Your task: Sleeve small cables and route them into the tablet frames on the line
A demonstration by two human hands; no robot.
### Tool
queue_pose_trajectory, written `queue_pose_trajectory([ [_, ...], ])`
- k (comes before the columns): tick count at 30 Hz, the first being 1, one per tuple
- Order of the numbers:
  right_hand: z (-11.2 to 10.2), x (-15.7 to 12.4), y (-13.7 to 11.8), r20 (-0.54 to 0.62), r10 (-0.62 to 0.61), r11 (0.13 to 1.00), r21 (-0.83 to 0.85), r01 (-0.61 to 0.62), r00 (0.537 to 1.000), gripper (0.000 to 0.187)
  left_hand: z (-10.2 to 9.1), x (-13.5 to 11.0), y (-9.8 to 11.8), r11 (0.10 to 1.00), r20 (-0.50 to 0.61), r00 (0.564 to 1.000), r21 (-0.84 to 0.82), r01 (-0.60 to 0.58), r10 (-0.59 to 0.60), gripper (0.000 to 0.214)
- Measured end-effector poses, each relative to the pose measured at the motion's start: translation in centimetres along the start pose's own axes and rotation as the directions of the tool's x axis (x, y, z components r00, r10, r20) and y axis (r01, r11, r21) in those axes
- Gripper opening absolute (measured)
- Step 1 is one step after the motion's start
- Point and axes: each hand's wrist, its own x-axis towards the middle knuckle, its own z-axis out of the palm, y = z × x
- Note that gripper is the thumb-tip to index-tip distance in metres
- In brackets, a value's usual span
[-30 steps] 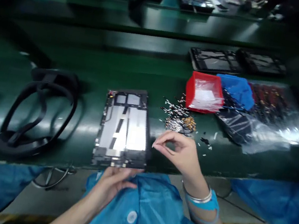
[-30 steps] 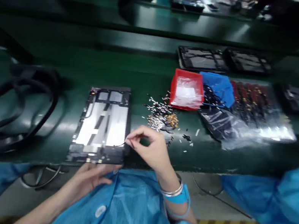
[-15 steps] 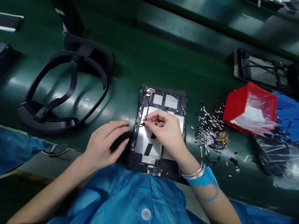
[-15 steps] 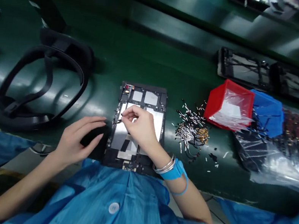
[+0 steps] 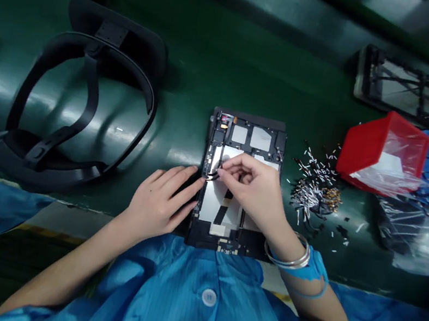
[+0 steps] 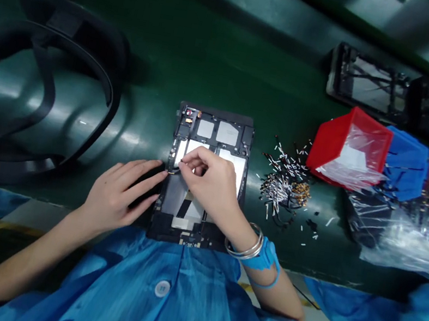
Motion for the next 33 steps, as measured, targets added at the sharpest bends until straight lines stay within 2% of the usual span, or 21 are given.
queue_pose_trajectory([
  [7,-1.5,2.3,-0.1,0.139,0.018,1.000,-0.015,-0.016,0.990,0.004,0.0,0.3,0.0,0.998,0.025,1.000,0.056,-0.012,0.010,0.034],
  [11,-2.4,2.9,0.0,0.091,0.021,0.999,-0.052,-0.017,0.996,0.006,0.0,0.4,0.0,0.999,-0.001,1.000,0.019,-0.029,0.029,0.039],
  [14,-2.8,3.5,0.0,0.062,-0.011,0.999,-0.042,0.014,0.998,0.009,-0.1,0.4,0.0,0.999,0.025,0.999,0.011,-0.030,0.030,0.044],
  [20,-2.5,5.1,-0.1,0.144,0.031,0.985,-0.170,-0.007,0.989,0.008,0.1,0.5,-0.1,0.999,0.099,0.995,0.045,-0.023,0.018,0.046],
  [25,-2.5,5.5,-0.4,0.118,0.046,0.986,-0.166,-0.026,0.992,0.011,0.0,0.6,0.0,0.995,0.091,0.995,0.083,-0.059,0.051,0.045],
  [30,-3.0,5.5,-1.0,0.219,0.125,0.986,-0.139,-0.096,0.968,0.012,-0.2,0.8,0.0,0.993,0.101,0.993,0.094,-0.071,0.062,0.042],
  [33,-3.0,5.5,-1.2,0.243,0.124,0.991,-0.080,-0.107,0.962,0.016,-0.2,0.9,0.0,0.993,0.100,0.993,0.095,-0.074,0.065,0.042],
])
